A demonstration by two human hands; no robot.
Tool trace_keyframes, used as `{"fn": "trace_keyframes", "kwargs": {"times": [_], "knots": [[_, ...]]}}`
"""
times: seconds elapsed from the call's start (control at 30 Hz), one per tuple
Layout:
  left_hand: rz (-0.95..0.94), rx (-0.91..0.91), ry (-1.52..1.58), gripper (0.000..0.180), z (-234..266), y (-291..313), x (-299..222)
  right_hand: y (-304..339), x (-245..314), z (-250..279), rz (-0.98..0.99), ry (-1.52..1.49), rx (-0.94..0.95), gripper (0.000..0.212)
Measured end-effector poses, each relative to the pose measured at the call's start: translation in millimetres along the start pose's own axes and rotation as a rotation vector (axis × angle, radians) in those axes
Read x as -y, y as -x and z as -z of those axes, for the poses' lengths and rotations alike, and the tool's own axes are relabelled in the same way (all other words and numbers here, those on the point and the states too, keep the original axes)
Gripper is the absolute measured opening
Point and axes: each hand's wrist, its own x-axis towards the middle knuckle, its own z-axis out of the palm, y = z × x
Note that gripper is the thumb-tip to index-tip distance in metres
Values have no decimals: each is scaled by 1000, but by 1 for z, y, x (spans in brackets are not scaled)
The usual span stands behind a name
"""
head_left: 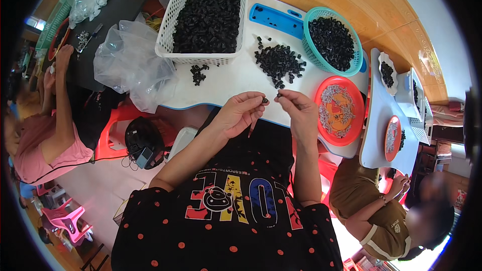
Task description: The recorder is assembling small black objects by inserting a white material into them.
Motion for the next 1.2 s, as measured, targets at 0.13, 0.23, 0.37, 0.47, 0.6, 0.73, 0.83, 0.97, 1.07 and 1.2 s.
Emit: {"fn": "trace_keyframes", "kwargs": {"times": [0.13, 0.23, 0.37, 0.47, 0.6, 0.73, 0.83, 0.97, 1.07, 1.2], "knots": [[-38, -1, -21, 13, -5, 3, 3, 12, 0, -8, -14, -24, 68, 20], [-62, -49, -50, 13, -7, 5, 4, 16, 0, -14, 30, 121, 51, 18], [-82, -90, -85, 13, -9, 7, 2, 18, 1, -17, 105, 337, 10, 16], [-99, -92, -139, 12, -9, 10, 1, 21, 0, -19, 94, 326, -4, 14], [-136, -128, -198, 12, -11, 13, 3, 23, -2, -21, 110, 339, -34, 13], [-175, -144, -231, 12, -12, 14, 4, 24, -3, -21, 110, 416, -39, 12], [-186, -140, -259, 12, -11, 15, 4, 25, -1, -21, 133, 468, -29, 13], [-210, -123, -367, 13, -8, 16, 5, 27, 0, -22, 126, 538, -17, 16], [-174, -89, -346, 14, -6, 16, 3, 28, -1, -23, 76, 363, -22, 20], [-123, -122, -226, 15, -6, 14, 8, 26, -5, -21, 46, 371, -16, 28]]}}
